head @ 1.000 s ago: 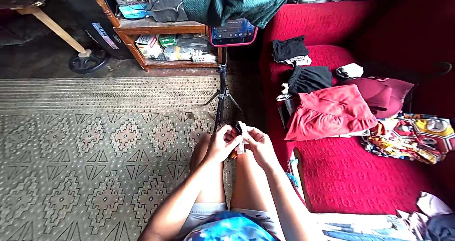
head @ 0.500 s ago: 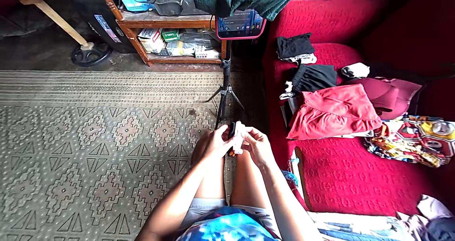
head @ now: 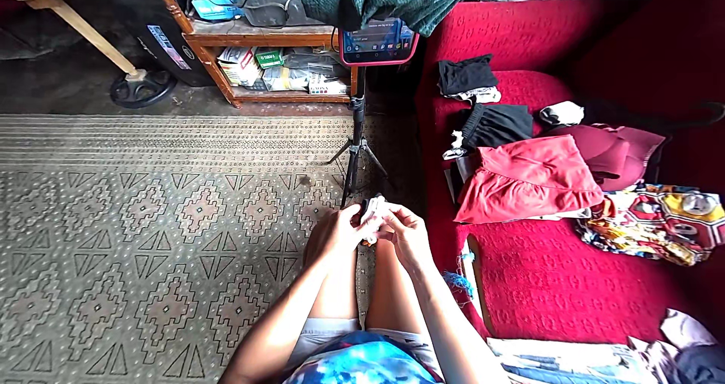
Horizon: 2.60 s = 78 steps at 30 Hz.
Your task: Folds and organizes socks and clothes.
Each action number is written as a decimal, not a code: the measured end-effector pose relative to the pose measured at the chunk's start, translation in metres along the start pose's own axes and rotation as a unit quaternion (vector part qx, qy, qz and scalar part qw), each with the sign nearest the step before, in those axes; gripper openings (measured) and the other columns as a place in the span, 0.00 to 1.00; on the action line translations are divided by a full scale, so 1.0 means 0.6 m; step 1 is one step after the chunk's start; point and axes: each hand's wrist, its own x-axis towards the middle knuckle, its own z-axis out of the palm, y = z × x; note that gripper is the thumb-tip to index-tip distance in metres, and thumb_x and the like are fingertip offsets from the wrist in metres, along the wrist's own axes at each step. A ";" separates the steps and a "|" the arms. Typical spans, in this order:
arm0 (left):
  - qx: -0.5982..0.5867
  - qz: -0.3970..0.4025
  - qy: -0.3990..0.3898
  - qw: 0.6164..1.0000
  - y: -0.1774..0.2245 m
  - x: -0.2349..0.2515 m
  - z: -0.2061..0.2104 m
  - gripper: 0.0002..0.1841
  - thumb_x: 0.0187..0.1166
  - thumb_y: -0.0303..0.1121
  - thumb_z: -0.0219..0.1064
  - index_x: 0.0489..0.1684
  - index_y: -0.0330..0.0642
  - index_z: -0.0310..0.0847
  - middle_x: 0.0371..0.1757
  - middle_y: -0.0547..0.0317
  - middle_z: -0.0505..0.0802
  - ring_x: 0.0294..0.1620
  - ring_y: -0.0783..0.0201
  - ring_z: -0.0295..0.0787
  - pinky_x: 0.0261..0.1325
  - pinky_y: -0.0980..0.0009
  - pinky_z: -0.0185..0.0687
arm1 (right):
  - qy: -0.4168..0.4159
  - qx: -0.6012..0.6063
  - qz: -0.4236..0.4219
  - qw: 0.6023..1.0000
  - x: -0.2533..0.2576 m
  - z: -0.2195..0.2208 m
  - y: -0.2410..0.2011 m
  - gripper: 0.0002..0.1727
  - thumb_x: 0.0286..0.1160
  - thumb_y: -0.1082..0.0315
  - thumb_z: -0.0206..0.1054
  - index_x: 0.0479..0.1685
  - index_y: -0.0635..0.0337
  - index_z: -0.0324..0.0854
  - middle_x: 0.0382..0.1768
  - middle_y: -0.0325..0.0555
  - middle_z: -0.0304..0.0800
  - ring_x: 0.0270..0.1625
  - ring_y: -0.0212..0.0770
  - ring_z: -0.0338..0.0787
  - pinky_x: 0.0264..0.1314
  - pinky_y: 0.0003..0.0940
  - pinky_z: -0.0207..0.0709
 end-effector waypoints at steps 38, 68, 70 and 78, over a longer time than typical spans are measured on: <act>0.027 -0.084 0.000 0.996 0.045 -0.023 0.010 0.17 0.87 0.31 0.60 0.64 0.27 0.81 0.53 0.39 0.92 0.57 0.57 0.90 0.68 0.63 0.80 | 0.031 -0.059 0.011 0.998 0.005 0.005 0.026 0.09 0.85 0.72 0.61 0.46 0.68 0.84 0.29 0.46 0.88 0.27 0.38 0.90 0.29 0.36 0.89; 0.069 -0.119 0.058 0.989 -0.020 -0.010 0.034 0.14 0.78 0.37 0.68 0.45 0.33 0.89 0.42 0.49 0.94 0.48 0.60 0.92 0.60 0.58 0.85 | 0.072 0.111 0.117 0.984 0.012 -0.003 0.042 0.14 0.90 0.65 0.49 0.42 0.61 0.78 0.26 0.43 0.86 0.28 0.37 0.87 0.31 0.35 0.84; -0.006 -0.040 0.025 0.999 -0.050 -0.006 0.032 0.17 0.78 0.40 0.66 0.50 0.34 0.89 0.44 0.53 0.95 0.50 0.65 0.92 0.61 0.62 0.87 | 0.043 0.059 0.095 0.993 0.005 -0.008 0.031 0.16 0.92 0.62 0.51 0.49 0.65 0.79 0.30 0.44 0.87 0.29 0.38 0.89 0.32 0.35 0.87; -0.023 -0.023 0.000 0.999 -0.030 -0.008 0.032 0.13 0.87 0.34 0.60 0.45 0.36 0.90 0.41 0.59 0.95 0.41 0.71 0.93 0.49 0.68 0.92 | 0.010 -0.092 0.028 0.995 -0.010 -0.032 0.018 0.21 0.78 0.54 0.73 0.55 0.64 0.83 0.41 0.47 0.93 0.37 0.39 0.94 0.43 0.37 0.92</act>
